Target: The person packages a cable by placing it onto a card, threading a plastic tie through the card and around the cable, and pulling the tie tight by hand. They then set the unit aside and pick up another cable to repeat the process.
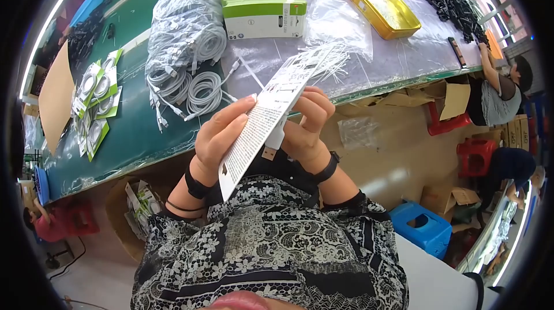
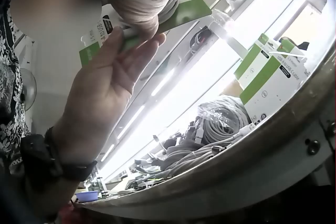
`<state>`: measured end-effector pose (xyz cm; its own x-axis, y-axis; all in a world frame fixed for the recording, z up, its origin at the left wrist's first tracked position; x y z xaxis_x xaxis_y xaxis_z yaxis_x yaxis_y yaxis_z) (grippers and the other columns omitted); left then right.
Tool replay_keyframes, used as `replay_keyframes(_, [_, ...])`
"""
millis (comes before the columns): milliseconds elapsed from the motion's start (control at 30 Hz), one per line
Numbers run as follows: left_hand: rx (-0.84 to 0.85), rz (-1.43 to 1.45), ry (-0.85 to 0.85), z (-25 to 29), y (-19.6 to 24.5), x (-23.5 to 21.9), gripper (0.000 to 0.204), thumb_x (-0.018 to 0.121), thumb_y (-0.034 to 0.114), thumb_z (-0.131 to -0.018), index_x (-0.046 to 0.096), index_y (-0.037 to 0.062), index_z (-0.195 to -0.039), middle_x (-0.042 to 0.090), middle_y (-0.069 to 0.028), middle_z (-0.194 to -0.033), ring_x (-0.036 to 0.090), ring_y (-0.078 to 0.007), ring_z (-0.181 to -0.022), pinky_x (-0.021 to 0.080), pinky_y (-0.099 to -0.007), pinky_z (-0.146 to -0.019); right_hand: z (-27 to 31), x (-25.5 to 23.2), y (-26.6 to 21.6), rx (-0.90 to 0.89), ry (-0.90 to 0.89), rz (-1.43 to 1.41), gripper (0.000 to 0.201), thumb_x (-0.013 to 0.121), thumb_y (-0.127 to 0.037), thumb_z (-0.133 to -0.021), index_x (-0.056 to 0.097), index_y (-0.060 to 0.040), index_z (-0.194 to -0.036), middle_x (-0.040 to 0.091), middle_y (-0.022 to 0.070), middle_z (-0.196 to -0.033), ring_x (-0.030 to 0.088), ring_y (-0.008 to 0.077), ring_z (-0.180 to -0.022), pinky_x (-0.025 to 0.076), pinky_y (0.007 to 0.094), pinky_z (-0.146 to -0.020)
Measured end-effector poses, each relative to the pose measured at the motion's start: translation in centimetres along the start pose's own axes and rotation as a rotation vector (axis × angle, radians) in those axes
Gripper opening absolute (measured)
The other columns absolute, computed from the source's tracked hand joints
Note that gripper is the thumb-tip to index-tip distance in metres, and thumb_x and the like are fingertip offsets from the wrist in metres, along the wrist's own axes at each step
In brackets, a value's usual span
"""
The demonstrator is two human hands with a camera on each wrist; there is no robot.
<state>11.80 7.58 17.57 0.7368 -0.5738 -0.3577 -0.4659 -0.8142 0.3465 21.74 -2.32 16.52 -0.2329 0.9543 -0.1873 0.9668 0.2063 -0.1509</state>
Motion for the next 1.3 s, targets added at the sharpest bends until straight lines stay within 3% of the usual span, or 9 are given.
replay_keyframes(67, [-0.127, 0.048, -0.056, -0.3, -0.6, 0.3, 0.027, 0.065, -0.003, -0.081, 0.059, -0.0034, -0.107, 0.060, -0.0273, -0.118, 0.065, -0.0369, -0.103, 0.057, -0.0393, -0.084, 1.7, -0.1, 0.0, 0.014, 0.015, -0.020, 0.021, 0.073, -0.013, -0.074, 0.064, -0.0100, -0.093, 0.050, 0.0068, -0.116, 0.046, 0.0286, -0.113, 0.046, 0.0409, -0.091])
replay_keyframes(133, [-0.194, 0.073, -0.081, -0.5, -1.1, 0.4, 0.026, 0.065, -0.003, -0.081, 0.060, -0.0033, -0.106, 0.060, -0.0273, -0.118, 0.065, -0.0372, -0.103, 0.056, -0.0398, -0.085, 11.2, 2.4, 6.0, 0.740, -0.086, -0.283, 0.025, 0.073, -0.014, -0.075, 0.063, -0.0092, -0.098, 0.049, 0.0068, -0.116, 0.044, 0.0294, -0.115, 0.045, 0.0407, -0.091])
replay_keyframes(167, [-0.115, 0.022, -0.075, -0.9, -0.6, 0.2, 0.026, 0.065, -0.003, -0.081, 0.059, -0.0032, -0.106, 0.060, -0.0272, -0.118, 0.065, -0.0376, -0.103, 0.057, -0.0398, -0.085, 16.8, 3.8, 8.2, 1.107, -0.136, -0.412, 0.027, 0.073, -0.015, -0.076, 0.063, -0.0089, -0.100, 0.048, 0.0068, -0.116, 0.044, 0.0298, -0.116, 0.045, 0.0406, -0.091])
replay_keyframes(200, [-0.034, -0.029, -0.071, -1.2, 0.0, 0.1, 0.026, 0.065, -0.003, -0.080, 0.059, -0.0032, -0.106, 0.060, -0.0271, -0.118, 0.065, -0.0380, -0.104, 0.057, -0.0398, -0.085, 16.1, 3.8, 8.2, 1.107, -0.137, -0.411, 0.027, 0.073, -0.015, -0.076, 0.063, -0.0089, -0.100, 0.048, 0.0068, -0.116, 0.044, 0.0298, -0.116, 0.045, 0.0406, -0.091])
replay_keyframes(433, [0.103, -0.052, -0.080, -1.7, 1.3, -0.1, 0.024, 0.065, -0.002, -0.080, 0.059, -0.0033, -0.103, 0.060, -0.0260, -0.117, 0.065, -0.0385, -0.104, 0.057, -0.0396, -0.084, 3.6, 0.8, 0.4, -0.024, -0.149, 0.031, 0.044, 0.078, -0.015, -0.071, 0.059, -0.0090, -0.111, 0.046, 0.0085, -0.119, 0.043, 0.0300, -0.119, 0.044, 0.0383, -0.095])
replay_keyframes(467, [0.110, -0.054, -0.090, -1.9, 1.5, 0.0, 0.024, 0.065, -0.002, -0.080, 0.059, -0.0033, -0.103, 0.060, -0.0258, -0.117, 0.065, -0.0385, -0.104, 0.058, -0.0395, -0.083, 4.0, 0.8, 0.3, -0.023, -0.147, 0.032, 0.044, 0.078, -0.015, -0.071, 0.059, -0.0090, -0.111, 0.046, 0.0085, -0.119, 0.043, 0.0300, -0.119, 0.044, 0.0383, -0.095])
replay_keyframes(567, [0.111, -0.065, -0.108, -1.9, 1.5, -0.1, 0.023, 0.065, -0.001, -0.080, 0.059, -0.0032, -0.102, 0.061, -0.0253, -0.117, 0.065, -0.0383, -0.104, 0.058, -0.0395, -0.083, 6.1, 0.8, 3.1, 0.338, -0.020, -0.291, 0.044, 0.079, -0.015, -0.070, 0.061, -0.0090, -0.109, 0.047, 0.0076, -0.120, 0.043, 0.0291, -0.120, 0.043, 0.0367, -0.096])
replay_keyframes(733, [0.093, -0.063, -0.112, -2.0, 1.4, 0.0, 0.023, 0.065, 0.000, -0.079, 0.059, -0.0028, -0.102, 0.061, -0.0248, -0.116, 0.066, -0.0377, -0.103, 0.058, -0.0392, -0.082, 5.6, 0.9, 3.1, 0.323, -0.005, -0.332, 0.042, 0.080, -0.016, -0.069, 0.064, -0.0084, -0.106, 0.047, 0.0070, -0.120, 0.043, 0.0285, -0.119, 0.042, 0.0363, -0.097])
replay_keyframes(1300, [0.066, -0.075, -0.150, -0.7, 0.0, 0.4, 0.030, 0.064, 0.001, -0.079, 0.057, -0.0046, -0.108, 0.062, -0.0247, -0.114, 0.067, -0.0358, -0.097, 0.058, -0.0371, -0.078, 2.8, 0.9, 0.7, 0.065, -0.294, -0.143, 0.028, 0.075, -0.009, -0.070, 0.065, -0.0106, -0.097, 0.052, 0.0111, -0.124, 0.047, 0.0335, -0.118, 0.046, 0.0399, -0.092])
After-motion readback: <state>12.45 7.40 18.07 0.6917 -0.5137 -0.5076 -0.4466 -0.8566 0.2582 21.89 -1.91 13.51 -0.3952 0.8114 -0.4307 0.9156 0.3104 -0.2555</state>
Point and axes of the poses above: each hand's wrist, its own z-axis away from the middle knuckle, its own x-axis out of the palm, y = z × x, the point moved 10 cm from there along -z, towards the middle knuckle
